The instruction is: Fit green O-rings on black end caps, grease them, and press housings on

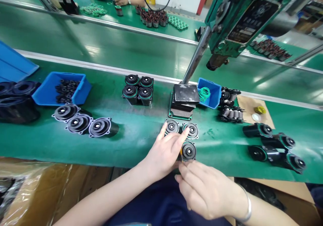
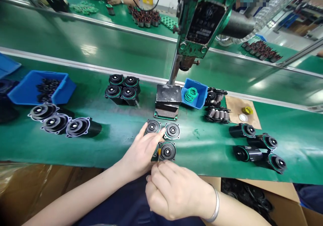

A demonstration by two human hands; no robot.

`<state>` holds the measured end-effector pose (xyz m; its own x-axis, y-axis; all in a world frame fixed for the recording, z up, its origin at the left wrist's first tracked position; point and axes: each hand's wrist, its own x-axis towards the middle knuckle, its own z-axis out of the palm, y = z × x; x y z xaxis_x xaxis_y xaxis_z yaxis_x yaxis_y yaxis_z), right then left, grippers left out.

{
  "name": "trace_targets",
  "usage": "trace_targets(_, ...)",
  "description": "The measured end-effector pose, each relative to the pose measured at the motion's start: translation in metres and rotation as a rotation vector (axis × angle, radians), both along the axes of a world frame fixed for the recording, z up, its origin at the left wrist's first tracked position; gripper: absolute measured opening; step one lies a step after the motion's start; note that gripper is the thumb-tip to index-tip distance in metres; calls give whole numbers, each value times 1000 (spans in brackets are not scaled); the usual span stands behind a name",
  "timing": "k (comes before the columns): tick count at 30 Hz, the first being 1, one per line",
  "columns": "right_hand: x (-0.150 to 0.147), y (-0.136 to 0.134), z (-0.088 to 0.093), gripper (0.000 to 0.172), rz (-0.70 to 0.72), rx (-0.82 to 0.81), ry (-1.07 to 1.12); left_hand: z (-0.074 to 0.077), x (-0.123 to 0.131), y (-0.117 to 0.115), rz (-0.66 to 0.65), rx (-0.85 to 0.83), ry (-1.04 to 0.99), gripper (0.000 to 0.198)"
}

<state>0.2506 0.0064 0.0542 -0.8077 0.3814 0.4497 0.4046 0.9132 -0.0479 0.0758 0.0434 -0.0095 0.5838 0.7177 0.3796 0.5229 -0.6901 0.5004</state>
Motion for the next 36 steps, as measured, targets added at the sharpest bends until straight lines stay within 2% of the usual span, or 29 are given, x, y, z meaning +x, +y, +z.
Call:
trace_targets(4, 9, -10, 9, 20, 17, -70, -49, 1, 0, 1, -25, -34, 17, 104)
trace_targets(8, 39, -7, 18, 24, -1, -25, -130, 3, -1, 0, -13, -19, 28, 104)
trace_targets(10, 61, -4, 14, 23, -105, -34, -76, 6, -2, -1, -1, 4, 57, 100)
trace_targets(13, 84, 0, -11, 34, -437, -126, 162, 13, -4, -1, 44, 6, 139, 98)
trace_targets(14, 86, 0, -23, 38, -538, -168, 248, 15, -3, 0, 59, -3, 173, 99)
trace_targets(16, 78, -2, -50, 40, -652, -264, 406, 17, -1, 4, 66, -14, 229, 101)
trace_targets(19, 46, -8, -88, 35, -687, -441, 627, 17, 3, 6, 36, -29, 260, 95)
trace_targets(21, 22, -11, -105, 31, -688, -484, 743, 19, 3, 5, 31, -48, 266, 89)
trace_targets(23, 4, -11, -114, 29, -680, -485, 808, 25, -4, 3, 24, -70, 262, 91)
trace_targets(25, -5, -8, -117, 30, -660, -484, 850, 37, -21, 9, 36, -71, 253, 95)
trace_targets(27, -9, -5, -116, 32, -638, -490, 884, 50, -48, 28, 126, -29, 246, 95)
trace_targets(29, -9, -3, -116, 31, -649, -490, 913, 59, -79, 63, 314, 25, 243, 93)
trace_targets(30, -10, -3, -116, 31, -666, -492, 923, 60, -93, 84, 396, 20, 244, 100)
trace_targets(32, -11, -5, -119, 32, -697, -500, 928, 55, -117, 125, 491, -110, 243, 119)
trace_targets(33, -12, -6, -121, 32, -705, -507, 927, 50, -124, 143, 483, -209, 239, 127)
trace_targets(36, -15, -8, -132, 34, -701, -510, 961, 33, -130, 176, 443, -304, 241, 125)
